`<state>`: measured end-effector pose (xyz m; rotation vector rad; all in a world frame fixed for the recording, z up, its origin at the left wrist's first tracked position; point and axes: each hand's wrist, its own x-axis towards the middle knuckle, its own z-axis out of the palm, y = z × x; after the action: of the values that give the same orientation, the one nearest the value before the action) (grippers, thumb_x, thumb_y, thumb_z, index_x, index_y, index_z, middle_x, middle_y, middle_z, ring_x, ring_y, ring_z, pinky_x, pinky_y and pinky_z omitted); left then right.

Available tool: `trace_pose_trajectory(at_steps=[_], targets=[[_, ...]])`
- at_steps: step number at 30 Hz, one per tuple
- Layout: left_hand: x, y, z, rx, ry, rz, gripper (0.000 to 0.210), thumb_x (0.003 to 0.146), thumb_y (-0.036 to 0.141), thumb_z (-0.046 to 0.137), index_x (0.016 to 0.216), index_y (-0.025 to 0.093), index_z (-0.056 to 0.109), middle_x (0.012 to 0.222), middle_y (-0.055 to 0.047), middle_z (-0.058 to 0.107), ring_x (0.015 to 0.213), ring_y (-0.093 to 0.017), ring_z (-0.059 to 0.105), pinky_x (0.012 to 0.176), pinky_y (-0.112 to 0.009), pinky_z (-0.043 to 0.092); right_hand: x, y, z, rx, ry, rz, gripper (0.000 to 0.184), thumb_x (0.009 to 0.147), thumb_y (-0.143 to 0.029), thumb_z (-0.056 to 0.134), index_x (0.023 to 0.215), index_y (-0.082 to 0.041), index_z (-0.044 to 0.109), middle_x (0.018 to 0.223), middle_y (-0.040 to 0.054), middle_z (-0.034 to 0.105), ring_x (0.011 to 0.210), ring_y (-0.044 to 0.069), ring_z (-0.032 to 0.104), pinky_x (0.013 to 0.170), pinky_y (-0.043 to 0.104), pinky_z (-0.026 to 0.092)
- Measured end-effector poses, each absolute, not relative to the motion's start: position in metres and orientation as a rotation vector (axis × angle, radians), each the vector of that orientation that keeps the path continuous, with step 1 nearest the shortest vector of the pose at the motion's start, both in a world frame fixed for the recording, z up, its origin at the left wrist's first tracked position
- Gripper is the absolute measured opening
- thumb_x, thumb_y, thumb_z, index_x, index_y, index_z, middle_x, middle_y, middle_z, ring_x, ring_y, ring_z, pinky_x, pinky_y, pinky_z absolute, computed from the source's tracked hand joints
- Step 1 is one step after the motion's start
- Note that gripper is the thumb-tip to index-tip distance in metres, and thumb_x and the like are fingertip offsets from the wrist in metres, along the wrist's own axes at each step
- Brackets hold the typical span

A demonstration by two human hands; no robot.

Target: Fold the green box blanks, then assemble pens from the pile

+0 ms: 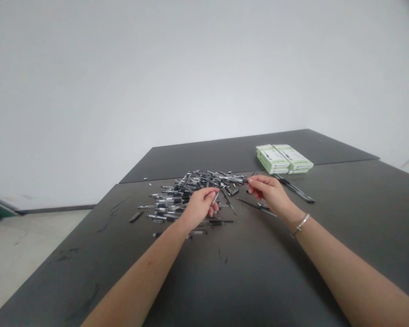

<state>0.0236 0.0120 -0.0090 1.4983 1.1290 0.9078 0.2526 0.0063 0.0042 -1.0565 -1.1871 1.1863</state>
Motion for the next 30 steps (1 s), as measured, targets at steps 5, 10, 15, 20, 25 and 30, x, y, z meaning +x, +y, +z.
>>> trace_pose_trajectory(at_steps=[5, 10, 15, 20, 25, 30], targets=[[0.012, 0.005, -0.002, 1.132, 0.912, 1.04, 0.035, 0.081, 0.031, 0.061, 0.111, 0.013, 0.06, 0.059, 0.003, 0.048, 0.052, -0.01, 0.049, 0.043, -0.019, 0.037, 0.251, 0.007, -0.001, -1.048, -1.219, 1.241, 0.028, 0.072, -0.042, 0.071, 0.072, -0.015, 0.064, 0.057, -0.0005, 0.06, 0.044, 0.008, 0.043, 0.041, 0.02, 0.03], [0.005, 0.0, 0.003, 1.024, 0.826, 1.021, 0.017, 0.081, 0.026, 0.063, 0.094, 0.015, 0.062, 0.061, 0.004, 0.045, 0.052, -0.007, 0.046, 0.044, -0.018, 0.038, 0.248, 0.005, -0.003, -1.059, -1.26, 1.278, 0.028, 0.074, -0.042, 0.07, 0.069, -0.016, 0.063, 0.057, -0.0011, 0.06, 0.044, 0.007, 0.043, 0.042, 0.02, 0.031], [-0.001, 0.001, 0.005, 0.92, 0.805, 1.097, 0.013, 0.083, 0.021, 0.06, 0.095, 0.016, 0.058, 0.076, 0.001, 0.054, 0.06, -0.008, 0.056, 0.055, -0.021, 0.051, 0.247, 0.005, -0.005, -1.067, -1.276, 1.31, 0.027, 0.073, -0.043, 0.071, 0.074, -0.016, 0.066, 0.057, -0.0005, 0.06, 0.044, 0.008, 0.044, 0.042, 0.021, 0.032], [0.0, -0.002, 0.009, 0.941, 0.857, 1.136, 0.018, 0.08, 0.024, 0.067, 0.092, 0.015, 0.056, 0.077, -0.001, 0.061, 0.073, -0.015, 0.068, 0.061, -0.025, 0.056, 0.247, 0.004, -0.006, -1.064, -1.308, 1.31, 0.027, 0.075, -0.042, 0.069, 0.075, -0.015, 0.067, 0.057, -0.0001, 0.06, 0.045, 0.008, 0.044, 0.042, 0.02, 0.031], [-0.001, -0.002, 0.011, 1.019, 0.901, 1.247, 0.027, 0.074, 0.031, 0.073, 0.089, 0.014, 0.06, 0.08, -0.003, 0.066, 0.074, -0.015, 0.068, 0.057, -0.021, 0.053, 0.248, 0.004, -0.006, -1.061, -1.332, 1.306, 0.029, 0.074, -0.044, 0.07, 0.074, -0.015, 0.067, 0.057, 0.0006, 0.06, 0.046, 0.009, 0.045, 0.042, 0.021, 0.033], [-0.002, -0.002, 0.011, 1.039, 0.882, 1.317, 0.024, 0.072, 0.029, 0.074, 0.087, 0.014, 0.062, 0.081, -0.004, 0.068, 0.069, -0.012, 0.064, 0.049, -0.017, 0.047, 0.249, 0.004, -0.006, -1.063, -1.337, 1.303, 0.028, 0.074, -0.043, 0.07, 0.074, -0.016, 0.068, 0.057, 0.0004, 0.06, 0.046, 0.009, 0.045, 0.042, 0.021, 0.032]])
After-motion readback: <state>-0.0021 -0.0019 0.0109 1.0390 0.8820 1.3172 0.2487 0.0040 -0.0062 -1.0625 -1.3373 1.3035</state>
